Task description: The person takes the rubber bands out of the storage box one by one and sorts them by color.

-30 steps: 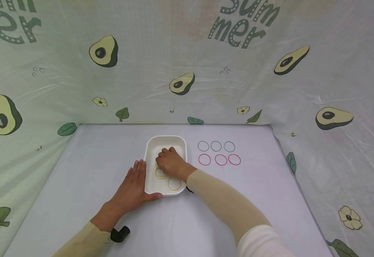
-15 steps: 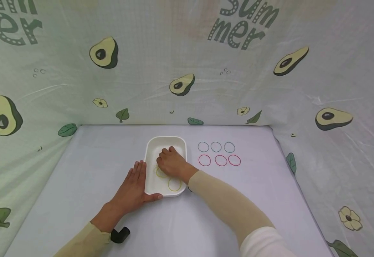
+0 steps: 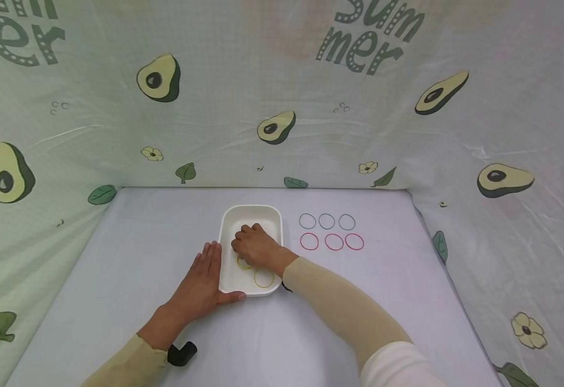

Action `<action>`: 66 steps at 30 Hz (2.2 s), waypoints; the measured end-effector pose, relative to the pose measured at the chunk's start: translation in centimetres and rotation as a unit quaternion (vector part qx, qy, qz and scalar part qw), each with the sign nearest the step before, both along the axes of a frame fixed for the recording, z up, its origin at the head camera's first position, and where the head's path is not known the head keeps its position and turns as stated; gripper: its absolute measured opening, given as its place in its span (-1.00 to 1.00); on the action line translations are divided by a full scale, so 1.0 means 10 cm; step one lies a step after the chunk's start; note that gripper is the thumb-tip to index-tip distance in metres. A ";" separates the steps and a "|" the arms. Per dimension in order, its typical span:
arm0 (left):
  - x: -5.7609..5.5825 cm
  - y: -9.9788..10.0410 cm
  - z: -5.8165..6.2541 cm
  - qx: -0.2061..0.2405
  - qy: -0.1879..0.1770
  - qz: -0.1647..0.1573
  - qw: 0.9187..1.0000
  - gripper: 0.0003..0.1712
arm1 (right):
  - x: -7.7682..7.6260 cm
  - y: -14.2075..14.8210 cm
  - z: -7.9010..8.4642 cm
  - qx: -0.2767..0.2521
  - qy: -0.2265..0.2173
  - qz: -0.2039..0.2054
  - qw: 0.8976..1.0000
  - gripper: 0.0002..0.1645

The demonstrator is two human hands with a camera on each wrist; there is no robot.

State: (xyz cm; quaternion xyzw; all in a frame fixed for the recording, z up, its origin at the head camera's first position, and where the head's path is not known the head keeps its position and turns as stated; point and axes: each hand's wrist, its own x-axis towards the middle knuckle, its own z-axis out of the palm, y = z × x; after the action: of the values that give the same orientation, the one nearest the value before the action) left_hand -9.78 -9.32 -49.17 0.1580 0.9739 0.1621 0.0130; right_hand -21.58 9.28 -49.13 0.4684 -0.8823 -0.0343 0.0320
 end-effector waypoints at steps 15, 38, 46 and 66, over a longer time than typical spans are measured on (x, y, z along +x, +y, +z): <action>0.01 -0.01 0.01 0.004 0.007 0.004 1.000 0.56 | 0.02 0.00 -0.01 0.050 0.072 0.015 0.996 -0.81; 0.01 0.02 -0.01 0.006 0.007 0.000 1.000 0.57 | 0.03 0.16 0.01 -0.029 0.158 -0.005 0.987 -0.85; 0.01 0.01 -0.01 0.005 0.016 -0.001 1.000 0.57 | 0.01 0.24 0.04 -0.055 0.156 -0.034 0.986 -0.78; 0.01 0.02 -0.01 -0.004 0.009 0.001 1.000 0.58 | -0.05 0.57 0.26 -0.090 0.180 -0.071 0.977 -0.84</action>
State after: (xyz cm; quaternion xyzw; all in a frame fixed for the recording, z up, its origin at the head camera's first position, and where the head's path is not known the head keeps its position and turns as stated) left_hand -9.67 -9.13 -49.31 0.1581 0.9749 0.1565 0.0046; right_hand -22.08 15.02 -46.49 0.3855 -0.8928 -0.0408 0.2295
